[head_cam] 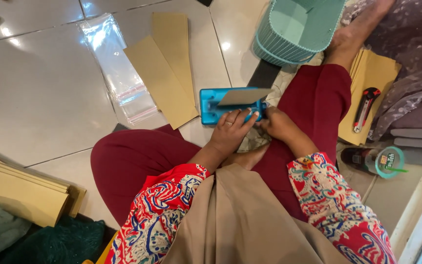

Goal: A person sits on the floor and uses a manual blue crimping tool to process long strips of cardboard.

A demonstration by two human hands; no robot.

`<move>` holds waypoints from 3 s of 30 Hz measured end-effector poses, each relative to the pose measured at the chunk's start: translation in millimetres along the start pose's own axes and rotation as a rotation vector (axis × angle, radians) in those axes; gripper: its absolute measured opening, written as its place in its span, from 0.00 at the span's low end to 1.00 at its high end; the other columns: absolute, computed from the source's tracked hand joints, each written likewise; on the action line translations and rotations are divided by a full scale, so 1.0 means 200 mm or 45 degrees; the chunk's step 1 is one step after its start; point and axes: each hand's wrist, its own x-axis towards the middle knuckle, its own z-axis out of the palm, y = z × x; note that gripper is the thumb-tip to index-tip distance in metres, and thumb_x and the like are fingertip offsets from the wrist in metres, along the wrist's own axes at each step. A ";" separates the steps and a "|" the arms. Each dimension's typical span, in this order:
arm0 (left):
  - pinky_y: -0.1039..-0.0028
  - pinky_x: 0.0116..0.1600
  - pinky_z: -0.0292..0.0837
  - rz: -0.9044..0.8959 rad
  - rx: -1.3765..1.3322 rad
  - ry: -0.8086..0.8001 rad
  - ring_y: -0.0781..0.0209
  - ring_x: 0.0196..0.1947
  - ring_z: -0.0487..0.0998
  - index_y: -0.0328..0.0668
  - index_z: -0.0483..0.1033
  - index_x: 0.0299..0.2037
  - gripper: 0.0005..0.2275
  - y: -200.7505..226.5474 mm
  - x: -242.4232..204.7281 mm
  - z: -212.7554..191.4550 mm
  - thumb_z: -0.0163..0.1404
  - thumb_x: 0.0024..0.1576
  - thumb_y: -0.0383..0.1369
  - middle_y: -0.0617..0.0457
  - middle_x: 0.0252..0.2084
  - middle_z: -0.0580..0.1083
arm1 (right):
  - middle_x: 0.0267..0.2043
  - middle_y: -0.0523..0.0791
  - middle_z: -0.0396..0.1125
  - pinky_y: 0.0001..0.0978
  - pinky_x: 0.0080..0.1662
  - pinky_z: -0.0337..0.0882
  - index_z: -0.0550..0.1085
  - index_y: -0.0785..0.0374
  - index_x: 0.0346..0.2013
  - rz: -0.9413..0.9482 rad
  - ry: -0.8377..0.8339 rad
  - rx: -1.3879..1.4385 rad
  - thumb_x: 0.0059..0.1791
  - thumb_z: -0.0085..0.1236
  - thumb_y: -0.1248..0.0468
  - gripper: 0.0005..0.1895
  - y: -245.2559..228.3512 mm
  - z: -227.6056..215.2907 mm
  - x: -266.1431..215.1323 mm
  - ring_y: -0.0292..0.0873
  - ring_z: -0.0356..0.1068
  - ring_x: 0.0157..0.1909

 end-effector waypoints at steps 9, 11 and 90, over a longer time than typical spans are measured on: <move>0.68 0.57 0.67 0.027 0.000 -0.001 0.59 0.51 0.73 0.55 0.76 0.55 0.11 -0.01 0.05 -0.05 0.46 0.66 0.28 0.52 0.50 0.74 | 0.47 0.52 0.71 0.49 0.55 0.73 0.74 0.62 0.52 -0.029 -0.126 -0.038 0.49 0.61 0.57 0.19 -0.06 -0.11 -0.19 0.59 0.72 0.54; 0.68 0.57 0.68 0.025 -0.010 -0.005 0.58 0.50 0.73 0.55 0.76 0.55 0.11 -0.01 0.06 -0.06 0.46 0.66 0.27 0.52 0.50 0.74 | 0.47 0.55 0.71 0.52 0.55 0.72 0.74 0.64 0.52 -0.029 -0.139 0.008 0.50 0.60 0.58 0.19 -0.11 -0.19 -0.23 0.62 0.71 0.54; 0.66 0.59 0.67 -0.001 -0.033 -0.150 0.56 0.54 0.72 0.54 0.73 0.60 0.13 0.00 -0.01 -0.01 0.42 0.69 0.27 0.51 0.55 0.73 | 0.36 0.51 0.76 0.48 0.51 0.74 0.79 0.63 0.45 -0.200 -0.129 0.587 0.56 0.54 0.61 0.10 -0.06 -0.49 -0.18 0.47 0.75 0.43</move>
